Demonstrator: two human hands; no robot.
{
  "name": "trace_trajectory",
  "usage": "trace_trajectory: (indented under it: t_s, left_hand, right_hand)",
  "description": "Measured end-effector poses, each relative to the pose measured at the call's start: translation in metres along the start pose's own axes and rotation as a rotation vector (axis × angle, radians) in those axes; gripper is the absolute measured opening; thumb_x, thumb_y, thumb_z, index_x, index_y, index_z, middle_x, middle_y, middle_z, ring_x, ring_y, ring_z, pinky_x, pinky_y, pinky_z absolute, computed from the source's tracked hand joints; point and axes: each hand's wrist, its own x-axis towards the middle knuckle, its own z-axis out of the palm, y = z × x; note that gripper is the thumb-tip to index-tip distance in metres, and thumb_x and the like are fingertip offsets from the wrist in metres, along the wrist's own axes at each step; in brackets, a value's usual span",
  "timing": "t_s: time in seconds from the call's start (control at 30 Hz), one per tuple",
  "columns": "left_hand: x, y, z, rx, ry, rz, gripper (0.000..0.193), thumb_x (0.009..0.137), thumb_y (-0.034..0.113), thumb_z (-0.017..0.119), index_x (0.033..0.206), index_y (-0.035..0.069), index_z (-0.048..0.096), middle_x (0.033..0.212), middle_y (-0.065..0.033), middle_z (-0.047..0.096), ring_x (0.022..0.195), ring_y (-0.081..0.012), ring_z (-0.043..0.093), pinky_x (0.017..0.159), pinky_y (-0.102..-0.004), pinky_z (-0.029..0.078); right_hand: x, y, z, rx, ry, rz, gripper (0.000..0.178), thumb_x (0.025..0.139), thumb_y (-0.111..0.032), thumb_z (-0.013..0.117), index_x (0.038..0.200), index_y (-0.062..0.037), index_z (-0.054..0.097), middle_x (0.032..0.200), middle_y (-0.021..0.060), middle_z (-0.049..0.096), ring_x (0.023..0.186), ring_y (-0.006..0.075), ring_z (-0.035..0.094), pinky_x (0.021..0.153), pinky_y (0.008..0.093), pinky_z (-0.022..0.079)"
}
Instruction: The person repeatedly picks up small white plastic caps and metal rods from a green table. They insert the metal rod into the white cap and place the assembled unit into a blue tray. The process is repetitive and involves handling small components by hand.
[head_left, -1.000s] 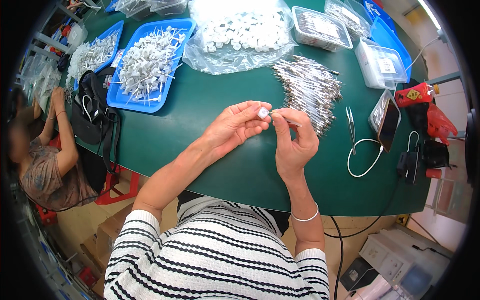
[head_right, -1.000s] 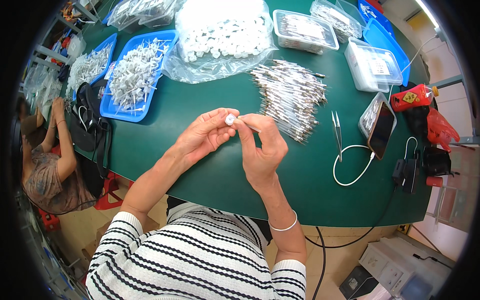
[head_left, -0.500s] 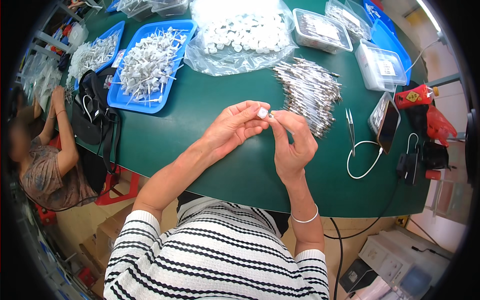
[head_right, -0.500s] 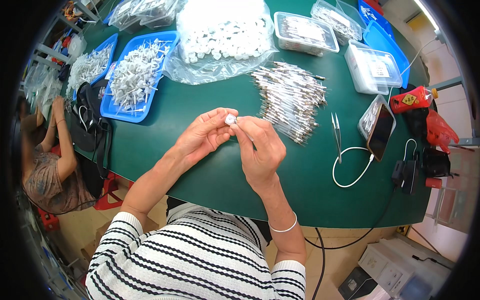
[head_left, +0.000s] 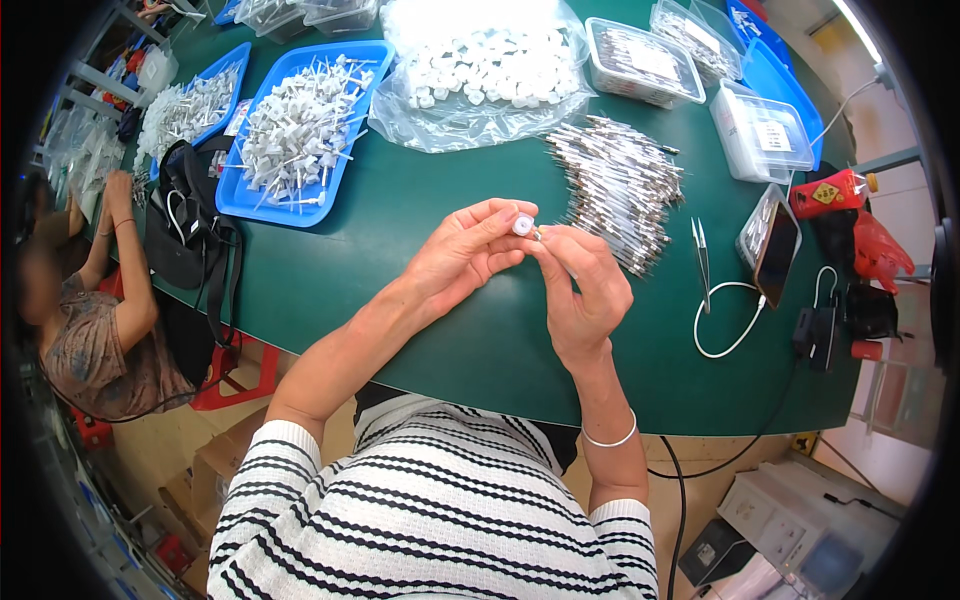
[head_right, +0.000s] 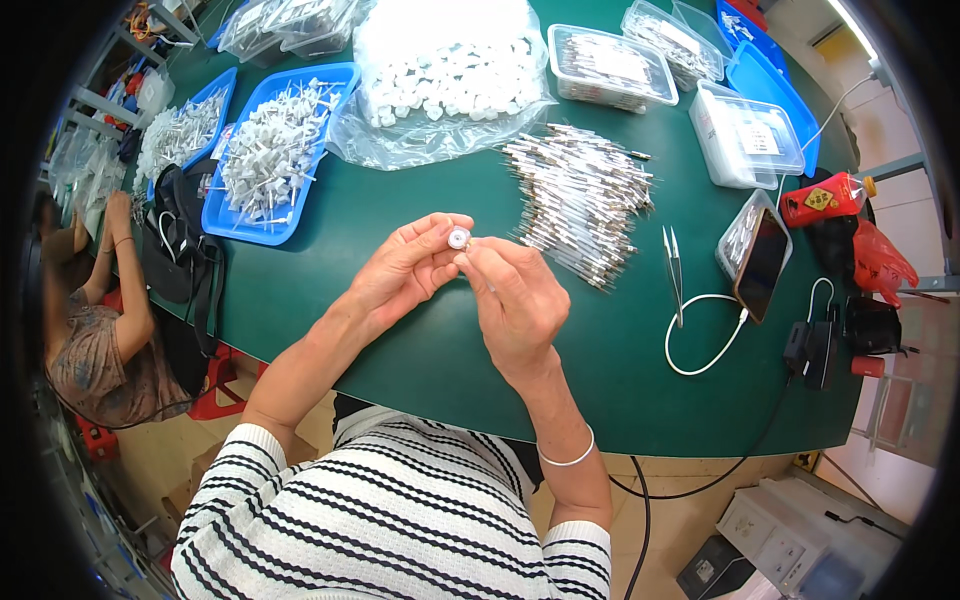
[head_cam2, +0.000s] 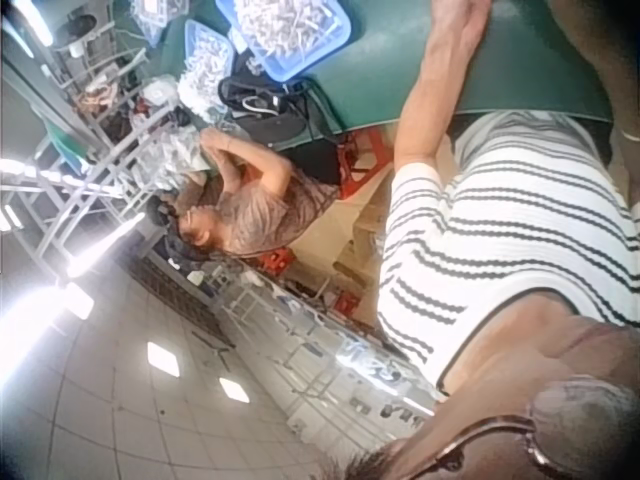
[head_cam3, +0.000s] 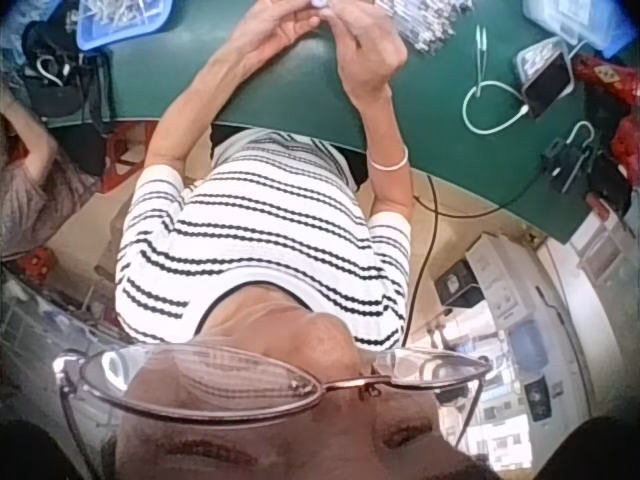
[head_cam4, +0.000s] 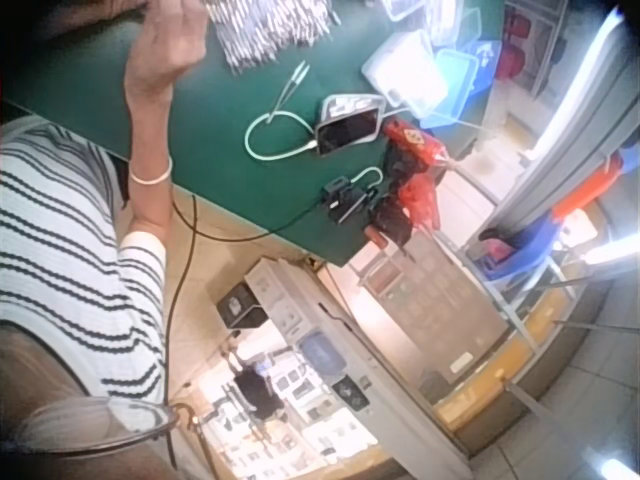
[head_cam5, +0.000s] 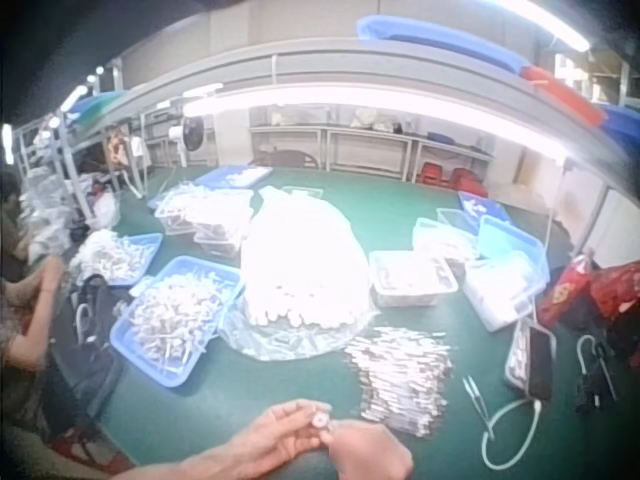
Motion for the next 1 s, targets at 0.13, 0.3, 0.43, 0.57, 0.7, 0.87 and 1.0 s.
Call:
trace_trajectory:
  t_s: [0.13, 0.3, 0.43, 0.57, 0.7, 0.87, 1.0]
  left_hand:
    - [-0.0002, -0.0003, -0.0001, 0.019, -0.001, 0.020, 0.025, 0.092, 0.018, 0.056, 0.108, -0.001, 0.059, 0.093, -0.0062, 0.064, 0.084, -0.0118, 0.064, 0.073, -0.0211, 0.054]
    - [-0.0016, 0.0007, 0.0051, 0.139, 0.027, 0.067, 0.021, 0.093, 0.017, 0.056, 0.106, 0.001, 0.059, 0.092, -0.0042, 0.063, 0.084, -0.0101, 0.062, 0.076, -0.0231, 0.053]
    - [-0.0022, 0.0004, 0.0063, 0.164, 0.037, 0.086, 0.022, 0.093, 0.018, 0.056, 0.106, 0.000, 0.059, 0.092, -0.0051, 0.064, 0.085, -0.0109, 0.063, 0.075, -0.0228, 0.054]
    - [-0.0025, -0.0001, 0.0077, 0.170, 0.047, 0.095, 0.024, 0.092, 0.018, 0.056, 0.107, 0.000, 0.060, 0.093, -0.0060, 0.064, 0.084, -0.0108, 0.064, 0.073, -0.0215, 0.055]
    - [-0.0027, 0.0003, 0.0080, 0.159, 0.034, 0.101, 0.023, 0.092, 0.017, 0.056, 0.107, 0.000, 0.060, 0.093, -0.0063, 0.065, 0.085, -0.0111, 0.063, 0.075, -0.0225, 0.055]
    - [-0.0023, 0.0000, 0.0071, 0.178, 0.025, 0.122, 0.022, 0.092, 0.017, 0.056, 0.106, 0.000, 0.060, 0.093, -0.0065, 0.065, 0.085, -0.0117, 0.063, 0.077, -0.0246, 0.054]
    - [-0.0026, -0.0005, 0.0073, 0.193, 0.034, 0.137, 0.022, 0.092, 0.016, 0.056, 0.106, 0.000, 0.061, 0.093, -0.0066, 0.065, 0.085, -0.0120, 0.063, 0.077, -0.0251, 0.054]
  right_hand:
    - [0.0021, -0.0023, 0.0000, -0.022, -0.008, -0.051, 0.025, 0.068, 0.002, 0.074, 0.089, -0.0049, 0.062, 0.082, 0.0078, 0.065, 0.067, 0.0186, 0.062, 0.052, 0.0265, 0.049]
    - [0.0013, -0.0011, 0.0004, -0.035, 0.002, -0.056, 0.026, 0.068, 0.002, 0.074, 0.090, -0.0047, 0.062, 0.081, 0.0076, 0.065, 0.066, 0.0185, 0.062, 0.051, 0.0265, 0.049]
    - [0.0005, -0.0003, 0.0008, -0.031, 0.015, -0.052, 0.025, 0.068, 0.002, 0.074, 0.090, -0.0045, 0.062, 0.081, 0.0077, 0.065, 0.066, 0.0189, 0.062, 0.051, 0.0266, 0.049]
    - [-0.0004, 0.0006, 0.0001, -0.021, 0.019, -0.039, 0.025, 0.069, 0.002, 0.074, 0.090, -0.0047, 0.062, 0.082, 0.0080, 0.065, 0.067, 0.0192, 0.062, 0.052, 0.0265, 0.050]
    - [0.0006, -0.0013, 0.0000, -0.032, 0.012, -0.058, 0.026, 0.067, 0.002, 0.075, 0.089, -0.0050, 0.062, 0.083, 0.0073, 0.065, 0.066, 0.0184, 0.062, 0.051, 0.0260, 0.050]
    - [0.0022, -0.0042, 0.0000, -0.098, -0.011, -0.106, 0.028, 0.064, 0.001, 0.075, 0.088, -0.0060, 0.062, 0.083, 0.0050, 0.065, 0.063, 0.0158, 0.060, 0.049, 0.0251, 0.048]
    - [0.0012, -0.0019, -0.0003, -0.145, -0.008, -0.141, 0.027, 0.064, -0.002, 0.075, 0.087, -0.0064, 0.062, 0.083, 0.0038, 0.065, 0.062, 0.0147, 0.059, 0.049, 0.0245, 0.046]
